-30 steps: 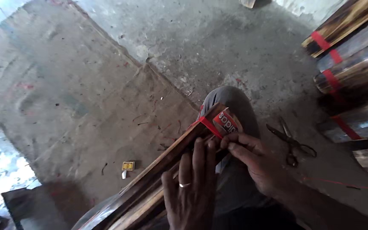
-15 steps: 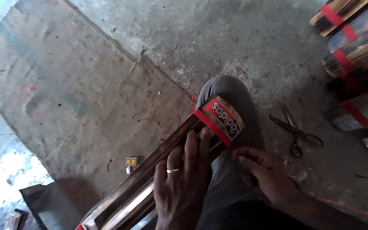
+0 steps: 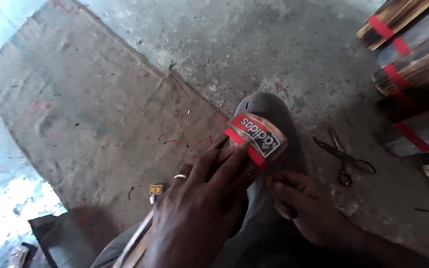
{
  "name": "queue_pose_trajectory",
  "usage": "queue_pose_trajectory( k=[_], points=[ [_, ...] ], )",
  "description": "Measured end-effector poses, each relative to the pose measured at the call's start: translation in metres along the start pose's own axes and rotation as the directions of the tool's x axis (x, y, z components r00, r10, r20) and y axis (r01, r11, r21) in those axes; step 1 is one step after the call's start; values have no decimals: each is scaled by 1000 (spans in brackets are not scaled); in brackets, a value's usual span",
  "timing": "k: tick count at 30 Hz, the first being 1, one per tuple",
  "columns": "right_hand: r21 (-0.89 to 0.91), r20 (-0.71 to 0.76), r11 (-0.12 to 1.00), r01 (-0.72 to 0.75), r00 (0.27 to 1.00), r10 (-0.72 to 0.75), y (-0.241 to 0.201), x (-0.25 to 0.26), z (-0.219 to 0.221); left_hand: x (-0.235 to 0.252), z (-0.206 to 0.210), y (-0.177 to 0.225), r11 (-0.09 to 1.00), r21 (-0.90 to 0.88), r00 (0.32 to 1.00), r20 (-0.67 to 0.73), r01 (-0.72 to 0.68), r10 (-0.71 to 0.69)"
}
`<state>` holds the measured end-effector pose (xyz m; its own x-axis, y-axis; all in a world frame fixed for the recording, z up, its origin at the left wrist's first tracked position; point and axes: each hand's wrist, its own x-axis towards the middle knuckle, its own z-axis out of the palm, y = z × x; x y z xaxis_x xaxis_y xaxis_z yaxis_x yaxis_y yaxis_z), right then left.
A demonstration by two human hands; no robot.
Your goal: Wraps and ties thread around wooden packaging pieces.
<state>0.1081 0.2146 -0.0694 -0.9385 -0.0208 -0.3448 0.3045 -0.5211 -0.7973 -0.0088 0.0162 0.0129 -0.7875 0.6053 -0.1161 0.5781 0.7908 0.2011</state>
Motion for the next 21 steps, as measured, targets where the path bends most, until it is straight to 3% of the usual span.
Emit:
queue_pose_trajectory(
  k=[3,6,10,12,14,15,17,19,21],
  points=[
    [-18,61,993,115,992,-114,-17,2,11,1,-23,-13,927,-361,967,253,103,-9],
    [-18,131,984,178,976,-174,-23,5,16,-5,-20,-24,728,-635,911,411,260,33],
    [-18,146,988,152,978,-148,-19,10,17,-2,0,-34,507,-806,888,433,306,152],
    [-73,97,989,127,988,-119,-15,16,16,-1,2,-36,510,-824,925,357,247,130],
    [-126,40,987,105,994,-100,-14,27,17,-5,-1,-36,703,-706,988,150,83,33],
    [-133,11,987,87,996,-86,-16,34,20,-9,1,-32,825,-563,998,10,52,-56],
    [-142,-33,989,38,999,-43,-21,45,25,-19,24,-16,966,-234,957,-237,112,-169],
    [-186,-51,983,-14,999,4,-23,48,31,-30,61,5,979,10,944,-267,202,-192],
    [-208,-66,977,-43,997,30,-21,41,28,-35,93,19,958,107,946,-219,266,-239]
  ],
)
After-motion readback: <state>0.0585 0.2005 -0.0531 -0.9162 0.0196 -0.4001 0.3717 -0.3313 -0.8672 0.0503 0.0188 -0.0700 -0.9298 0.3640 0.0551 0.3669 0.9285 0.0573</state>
